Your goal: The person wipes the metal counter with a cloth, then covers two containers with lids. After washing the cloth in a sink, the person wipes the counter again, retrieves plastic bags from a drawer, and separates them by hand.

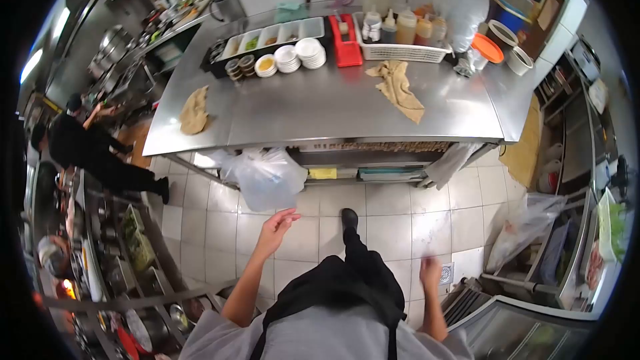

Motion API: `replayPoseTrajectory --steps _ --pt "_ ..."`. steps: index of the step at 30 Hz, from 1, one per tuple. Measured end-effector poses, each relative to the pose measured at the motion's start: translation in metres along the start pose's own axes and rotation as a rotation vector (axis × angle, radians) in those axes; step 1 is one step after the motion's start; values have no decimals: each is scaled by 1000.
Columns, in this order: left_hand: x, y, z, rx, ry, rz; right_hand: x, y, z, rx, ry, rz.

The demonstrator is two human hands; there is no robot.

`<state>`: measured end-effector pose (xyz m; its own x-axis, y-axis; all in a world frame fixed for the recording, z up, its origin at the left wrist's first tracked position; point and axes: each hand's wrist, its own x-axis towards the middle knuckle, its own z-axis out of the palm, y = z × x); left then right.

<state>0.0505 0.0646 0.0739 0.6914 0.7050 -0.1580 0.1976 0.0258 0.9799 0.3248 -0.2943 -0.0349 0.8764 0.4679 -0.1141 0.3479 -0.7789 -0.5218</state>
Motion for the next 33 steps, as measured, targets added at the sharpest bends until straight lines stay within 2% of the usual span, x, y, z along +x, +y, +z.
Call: replayPoseTrajectory --steps 1,3,4,5,6,7,9,10,11,12,15,17,19,21,23,25,26,28,30,32,33 --pt "10 8 -4 -3 2 31 50 -52 -11 109 166 -237" --pt "32 24 -15 18 16 33 140 -164 -41 285 251 -490" --pt "43 33 -18 25 56 38 183 -204 -49 301 236 -592" --pt "54 41 -21 22 61 36 228 -231 -49 186 312 -671" --pt "67 50 -27 42 69 63 271 -254 -42 187 418 -716" --pt "76 59 -33 68 81 87 319 -267 -32 137 406 -731" --pt "93 71 -45 86 140 90 392 -304 -16 155 492 -648" --pt "99 77 -53 100 182 97 409 -321 -12 175 477 -667" --pt "104 83 -61 109 209 88 422 -336 -9 56 442 -571" --pt "105 87 -66 121 256 101 429 -347 -4 -69 403 -475" --pt "112 98 -89 118 374 74 448 -344 17 -108 441 -544" --pt "114 99 -106 105 457 11 445 -342 15 -140 367 -557" --pt "122 104 -132 119 487 91 439 -342 7 -147 397 -616" --pt "135 102 -162 235 569 20 424 -352 -4 -108 484 -631" --pt "158 95 -196 500 685 -21 417 -354 -5 -117 506 -723" --pt "187 85 -235 707 804 -15 396 -364 -11 -92 456 -714" --pt "199 81 -251 707 810 -11 387 -371 -12 -73 413 -694" --pt "219 69 -279 1192 941 93 373 -382 -10 -56 373 -678" --pt "234 39 -316 1203 863 109 363 -387 -3 -45 327 -647" --pt "244 35 -344 1207 780 139 358 -390 1 -37 320 -574" --pt "246 40 -358 834 772 203 357 -392 1 -40 326 -557"
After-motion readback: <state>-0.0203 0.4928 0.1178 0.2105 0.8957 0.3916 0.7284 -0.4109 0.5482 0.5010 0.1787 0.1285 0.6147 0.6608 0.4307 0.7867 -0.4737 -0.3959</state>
